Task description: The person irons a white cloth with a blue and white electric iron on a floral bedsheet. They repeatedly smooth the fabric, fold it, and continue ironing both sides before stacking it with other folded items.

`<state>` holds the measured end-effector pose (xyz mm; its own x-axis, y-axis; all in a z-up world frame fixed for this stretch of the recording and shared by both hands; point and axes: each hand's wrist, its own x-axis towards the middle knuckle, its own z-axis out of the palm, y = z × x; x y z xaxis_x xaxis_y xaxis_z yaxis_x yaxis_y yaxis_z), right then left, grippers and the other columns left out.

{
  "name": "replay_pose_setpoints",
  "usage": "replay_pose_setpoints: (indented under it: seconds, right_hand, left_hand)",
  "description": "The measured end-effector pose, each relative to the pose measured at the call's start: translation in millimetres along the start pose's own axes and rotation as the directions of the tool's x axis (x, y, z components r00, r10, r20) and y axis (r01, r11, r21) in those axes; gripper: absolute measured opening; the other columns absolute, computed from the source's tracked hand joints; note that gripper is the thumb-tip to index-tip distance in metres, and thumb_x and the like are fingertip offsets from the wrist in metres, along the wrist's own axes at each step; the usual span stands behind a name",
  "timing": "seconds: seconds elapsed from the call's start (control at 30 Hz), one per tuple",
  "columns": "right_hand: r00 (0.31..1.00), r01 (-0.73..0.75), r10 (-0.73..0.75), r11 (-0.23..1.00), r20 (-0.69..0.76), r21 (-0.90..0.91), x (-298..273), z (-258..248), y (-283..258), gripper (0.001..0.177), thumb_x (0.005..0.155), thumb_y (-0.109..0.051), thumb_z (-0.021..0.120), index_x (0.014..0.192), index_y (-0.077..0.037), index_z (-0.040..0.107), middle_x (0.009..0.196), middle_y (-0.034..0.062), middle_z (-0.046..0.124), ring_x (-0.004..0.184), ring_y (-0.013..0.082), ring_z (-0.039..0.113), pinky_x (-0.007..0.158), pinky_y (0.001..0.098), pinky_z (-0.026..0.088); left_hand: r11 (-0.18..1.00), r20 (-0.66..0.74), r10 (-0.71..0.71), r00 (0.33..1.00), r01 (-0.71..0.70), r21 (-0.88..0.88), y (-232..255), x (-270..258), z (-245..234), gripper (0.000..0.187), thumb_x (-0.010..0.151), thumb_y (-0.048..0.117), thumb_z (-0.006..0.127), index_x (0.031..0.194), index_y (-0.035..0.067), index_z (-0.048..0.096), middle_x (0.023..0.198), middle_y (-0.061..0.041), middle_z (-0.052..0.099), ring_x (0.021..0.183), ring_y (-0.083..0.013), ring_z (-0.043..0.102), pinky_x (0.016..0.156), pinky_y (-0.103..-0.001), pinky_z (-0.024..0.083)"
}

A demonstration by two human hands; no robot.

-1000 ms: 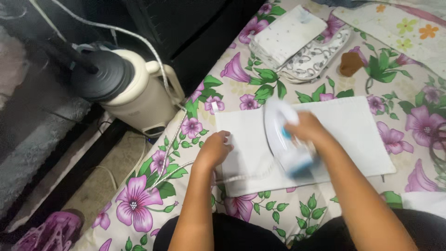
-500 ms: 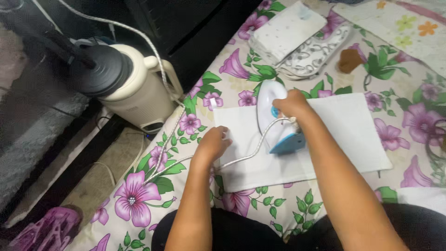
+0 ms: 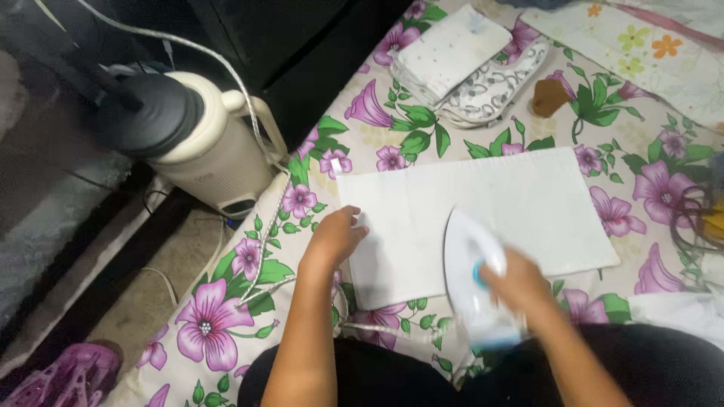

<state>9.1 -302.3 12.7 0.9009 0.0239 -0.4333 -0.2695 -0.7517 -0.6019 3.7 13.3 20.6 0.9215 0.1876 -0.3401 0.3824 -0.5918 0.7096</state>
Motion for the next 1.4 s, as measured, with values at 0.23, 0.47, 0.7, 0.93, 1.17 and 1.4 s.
replay_pose_setpoints:
  seconds: [0.23, 0.47, 0.7, 0.93, 1.17, 1.4]
  right_hand:
    - [0.969, 0.155, -0.193, 0.96, -0.152, -0.235, 200.3, -27.0, -21.4, 0.034, 0.07, -0.03, 0.075, 0.08, 0.001, 0.067, 0.071, 0.0164, 0.063, 0.059, 0.0227, 0.059, 0.057, 0.0365, 0.049]
    - [0.998, -0.059, 0.059, 0.998, -0.008, -0.017, 41.7, -29.9, 15.3, 0.031, 0.071, -0.023, 0.065, 0.096, -0.004, 0.064, 0.061, 0.0128, 0.064, 0.046, 0.0215, 0.06, 0.047, 0.0375, 0.048]
    - [0.998, -0.039, 0.042, 0.997, -0.048, 0.069, 54.8, -37.4, 14.2, 0.029, 0.073, -0.023, 0.063, 0.093, -0.002, 0.064, 0.06, 0.0147, 0.065, 0.046, 0.0222, 0.061, 0.048, 0.0367, 0.048]
    - [0.996, 0.047, -0.043, 0.997, -0.078, 0.053, 167.5, -64.1, -25.9, 0.026, 0.071, -0.02, 0.064, 0.085, 0.001, 0.066, 0.066, 0.0127, 0.066, 0.056, 0.0211, 0.064, 0.054, 0.0343, 0.05]
    - [1.0, -0.008, 0.009, 0.998, -0.01, 0.066, 49.0, -42.2, 13.5, 0.033, 0.068, -0.023, 0.065, 0.093, -0.002, 0.063, 0.061, 0.0091, 0.065, 0.046, 0.0226, 0.064, 0.048, 0.0364, 0.051]
    - [0.995, 0.073, -0.078, 0.995, -0.069, -0.07, 153.7, -50.8, -34.9, 0.025, 0.07, -0.025, 0.066, 0.083, -0.004, 0.069, 0.066, 0.0088, 0.066, 0.058, 0.0183, 0.064, 0.059, 0.0333, 0.051]
  left_hand:
    - [0.999, 0.016, -0.042, 0.999, 0.042, 0.019, 10.0, 0.9, -2.7, 0.046, 0.077, 0.022, 0.063, 0.119, 0.006, 0.054, 0.108, -0.015, 0.064, 0.098, -0.0281, 0.062, 0.084, -0.035, 0.047]
    - [0.999, 0.042, -0.044, 0.998, 0.043, 0.021, 13.0, 2.9, -10.1, 0.047, 0.078, 0.023, 0.063, 0.121, 0.005, 0.052, 0.109, -0.015, 0.062, 0.098, -0.0275, 0.062, 0.085, -0.035, 0.047]
    - [0.997, 0.038, -0.058, 0.998, 0.056, 0.049, 13.7, 11.0, -3.8, 0.048, 0.077, 0.024, 0.064, 0.12, 0.007, 0.054, 0.109, -0.015, 0.063, 0.099, -0.0275, 0.061, 0.085, -0.035, 0.047]
    - [0.999, 0.044, -0.045, 0.998, 0.046, -0.021, 12.6, 8.7, -0.4, 0.048, 0.077, 0.024, 0.063, 0.12, 0.005, 0.054, 0.108, -0.015, 0.064, 0.096, -0.0248, 0.063, 0.082, -0.034, 0.05]
    - [0.984, -0.019, -0.177, 0.984, 0.177, 0.029, 10.1, 9.3, -3.4, 0.048, 0.08, 0.03, 0.062, 0.118, 0.002, 0.055, 0.101, -0.019, 0.066, 0.095, -0.029, 0.064, 0.085, -0.034, 0.048]
    - [0.991, -0.091, -0.122, 0.988, 0.126, 0.042, 15.2, 2.6, -2.8, 0.035, 0.076, 0.029, 0.066, 0.098, 0.003, 0.061, 0.087, -0.019, 0.066, 0.082, -0.0293, 0.064, 0.076, -0.038, 0.049]
